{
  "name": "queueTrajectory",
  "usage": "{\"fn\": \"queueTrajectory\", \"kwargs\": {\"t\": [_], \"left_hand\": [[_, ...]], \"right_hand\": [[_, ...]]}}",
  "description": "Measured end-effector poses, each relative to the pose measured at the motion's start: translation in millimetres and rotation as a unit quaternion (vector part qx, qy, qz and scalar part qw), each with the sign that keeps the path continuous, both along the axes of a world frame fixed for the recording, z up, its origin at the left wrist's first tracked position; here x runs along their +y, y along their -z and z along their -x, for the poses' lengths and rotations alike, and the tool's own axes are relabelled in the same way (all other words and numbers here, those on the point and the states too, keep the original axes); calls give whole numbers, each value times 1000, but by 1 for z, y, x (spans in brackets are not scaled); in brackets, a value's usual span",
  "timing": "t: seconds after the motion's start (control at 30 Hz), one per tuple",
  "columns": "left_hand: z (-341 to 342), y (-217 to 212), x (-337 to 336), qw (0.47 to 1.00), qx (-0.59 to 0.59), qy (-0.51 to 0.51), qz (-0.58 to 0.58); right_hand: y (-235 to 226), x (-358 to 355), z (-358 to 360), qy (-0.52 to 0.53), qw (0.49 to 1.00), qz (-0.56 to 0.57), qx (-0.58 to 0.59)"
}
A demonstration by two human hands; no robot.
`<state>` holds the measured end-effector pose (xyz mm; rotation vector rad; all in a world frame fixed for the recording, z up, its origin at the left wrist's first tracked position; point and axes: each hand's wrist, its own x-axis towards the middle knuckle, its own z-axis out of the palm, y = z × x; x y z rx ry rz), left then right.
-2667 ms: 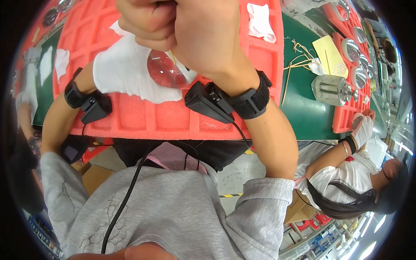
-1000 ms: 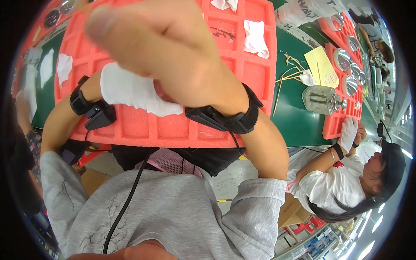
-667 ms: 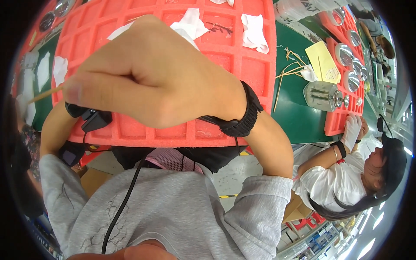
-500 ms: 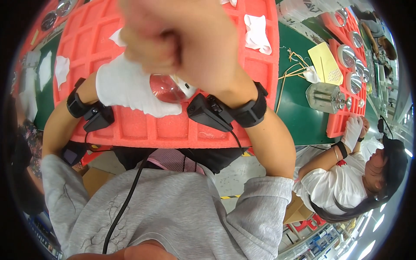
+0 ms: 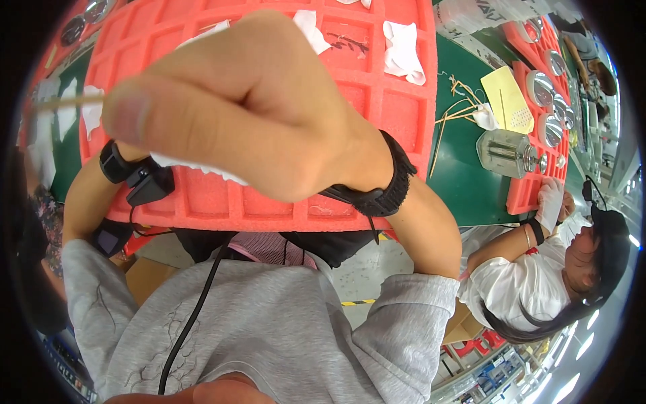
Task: The person cleans a white and red electronic device by wiping it with a cloth and using a wooden stick to clear the crevices before placing it on a pink foam tray and repeating the process with another device.
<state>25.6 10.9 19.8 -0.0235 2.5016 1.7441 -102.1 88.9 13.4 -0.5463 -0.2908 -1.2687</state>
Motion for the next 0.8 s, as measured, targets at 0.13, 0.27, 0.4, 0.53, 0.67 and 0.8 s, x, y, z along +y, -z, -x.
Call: {"fn": "queueTrajectory", "kwargs": {"t": [0.13, 0.27, 0.4, 0.53, 0.67, 0.8], "left_hand": [[-1, 4, 4, 998, -18, -21, -52], [4, 25, 7, 989, 141, -39, 29], [5, 21, 7, 983, 170, -61, 19], [3, 12, 5, 999, 21, -23, -7], [8, 9, 2, 1000, -4, -13, -2], [11, 15, 1, 989, 139, -37, 42]], "right_hand": [[-3, 1, -1, -5, 999, 36, 17], [-31, 22, -13, 157, 978, -125, 54], [-35, 22, -11, 197, 963, -173, 53], [-17, 14, -5, 118, 988, -97, 25], [-10, 6, 4, 37, 999, -16, 0], [-36, 16, 1, 197, 969, -122, 86]]}}
